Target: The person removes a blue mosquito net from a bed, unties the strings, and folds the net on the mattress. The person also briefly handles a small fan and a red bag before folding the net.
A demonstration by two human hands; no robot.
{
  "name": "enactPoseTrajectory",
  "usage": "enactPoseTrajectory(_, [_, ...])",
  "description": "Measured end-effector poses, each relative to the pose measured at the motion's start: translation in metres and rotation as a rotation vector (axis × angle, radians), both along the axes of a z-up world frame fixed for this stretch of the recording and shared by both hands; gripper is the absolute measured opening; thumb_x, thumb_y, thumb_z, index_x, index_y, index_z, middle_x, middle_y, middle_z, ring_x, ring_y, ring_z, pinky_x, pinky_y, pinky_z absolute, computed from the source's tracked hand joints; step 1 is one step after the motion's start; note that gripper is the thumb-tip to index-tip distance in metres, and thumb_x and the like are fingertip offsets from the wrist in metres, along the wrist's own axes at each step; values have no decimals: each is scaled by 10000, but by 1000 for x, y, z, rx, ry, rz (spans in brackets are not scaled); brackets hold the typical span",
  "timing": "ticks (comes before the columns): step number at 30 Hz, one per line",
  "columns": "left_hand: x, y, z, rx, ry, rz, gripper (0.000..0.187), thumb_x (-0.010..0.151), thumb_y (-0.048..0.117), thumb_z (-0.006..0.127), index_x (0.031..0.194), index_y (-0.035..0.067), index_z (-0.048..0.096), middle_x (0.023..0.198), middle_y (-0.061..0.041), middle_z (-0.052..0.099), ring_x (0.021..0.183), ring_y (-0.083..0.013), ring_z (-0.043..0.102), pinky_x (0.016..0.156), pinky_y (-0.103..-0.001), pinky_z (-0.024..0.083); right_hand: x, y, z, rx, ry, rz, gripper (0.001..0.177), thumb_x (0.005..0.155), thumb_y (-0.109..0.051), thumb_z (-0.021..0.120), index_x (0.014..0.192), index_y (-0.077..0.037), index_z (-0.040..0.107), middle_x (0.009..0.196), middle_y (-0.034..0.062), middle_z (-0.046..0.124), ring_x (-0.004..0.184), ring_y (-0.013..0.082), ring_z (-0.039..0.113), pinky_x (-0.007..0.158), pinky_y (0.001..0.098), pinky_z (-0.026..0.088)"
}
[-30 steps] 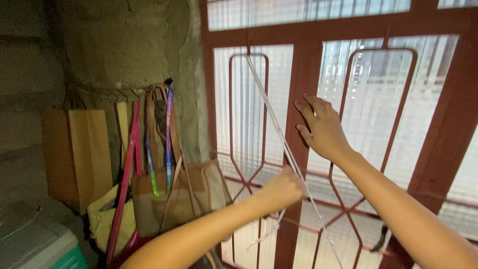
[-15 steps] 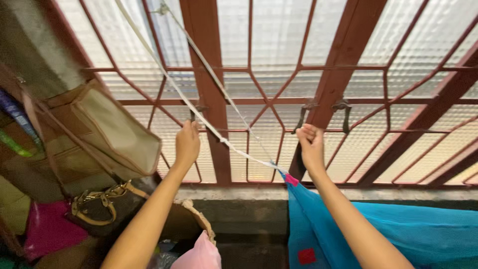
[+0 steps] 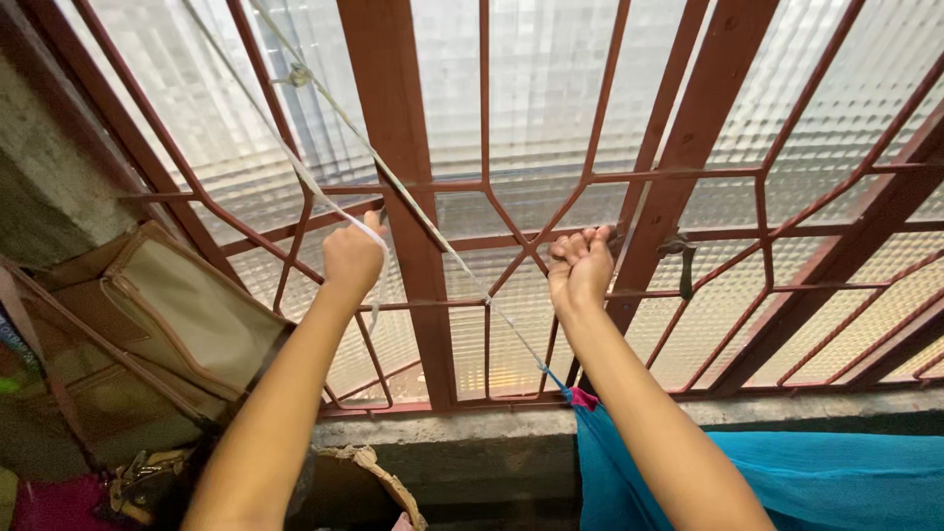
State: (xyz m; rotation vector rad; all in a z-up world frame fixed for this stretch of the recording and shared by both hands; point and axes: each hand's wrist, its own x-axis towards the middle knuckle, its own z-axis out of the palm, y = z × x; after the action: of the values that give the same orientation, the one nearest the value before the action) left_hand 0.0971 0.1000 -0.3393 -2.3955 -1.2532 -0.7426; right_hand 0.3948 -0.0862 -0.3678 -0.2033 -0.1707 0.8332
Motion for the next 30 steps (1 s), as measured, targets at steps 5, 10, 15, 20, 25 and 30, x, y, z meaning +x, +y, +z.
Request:
enactPoseTrajectory(5, [27,53,-29,-117,-177,77,245,1058,281,484,1033,76,617,840,-202,737,797,-413,726,671,-542,554,113,94,-32,144,104,399,448,1146,-340,413,768,-106,467,599,-43,319,517,102,329,556,240,381])
enactPoseTrajectory(10, [27,8,-11,-271,-254,114,238,1086,253,463,1148,81,616,975,-208,741,941,-414,713,796,-563,538,137,152,-57,-40,-37,262,293,1098,-316,509,970,-54,536,721,8,373,652,137,392,661,291,406])
enactPoseTrajectory(15, [11,-70,-2,29,-755,-313,536,975,95,578,1459,-93,445,1317,-338,582,1195,-446,571,986,-526,475,85,4,-17,-434,-549,383,451,1080,-381,582,1322,-56,384,1259,137,470,1250,244,473,1144,416,375])
enactPoseTrajectory(20, [47,-200,-23,-209,-1173,-424,406,1106,133,467,1482,-19,442,1443,-207,492,1341,-333,554,1146,-428,461,57,-161,26,-674,-1422,-421,633,936,-353,643,1418,-4,428,1383,193,555,1317,259,539,1113,400,438])
enactPoseTrajectory(25, [104,-250,-22,-543,-1347,-826,481,1120,178,371,1549,-25,295,1461,-187,464,1327,-284,538,1122,-402,423,126,-179,18,-900,-1520,-573,423,1004,-306,612,1268,5,501,1185,155,650,1131,221,652,979,377,527])
enactPoseTrajectory(30, [124,-254,-39,-727,-1446,-766,362,1133,215,350,1397,5,479,916,-80,575,749,-135,524,663,-278,448,124,-166,25,-1154,-1915,-423,342,1080,-341,508,1034,-25,630,776,170,668,786,326,701,765,443,540])
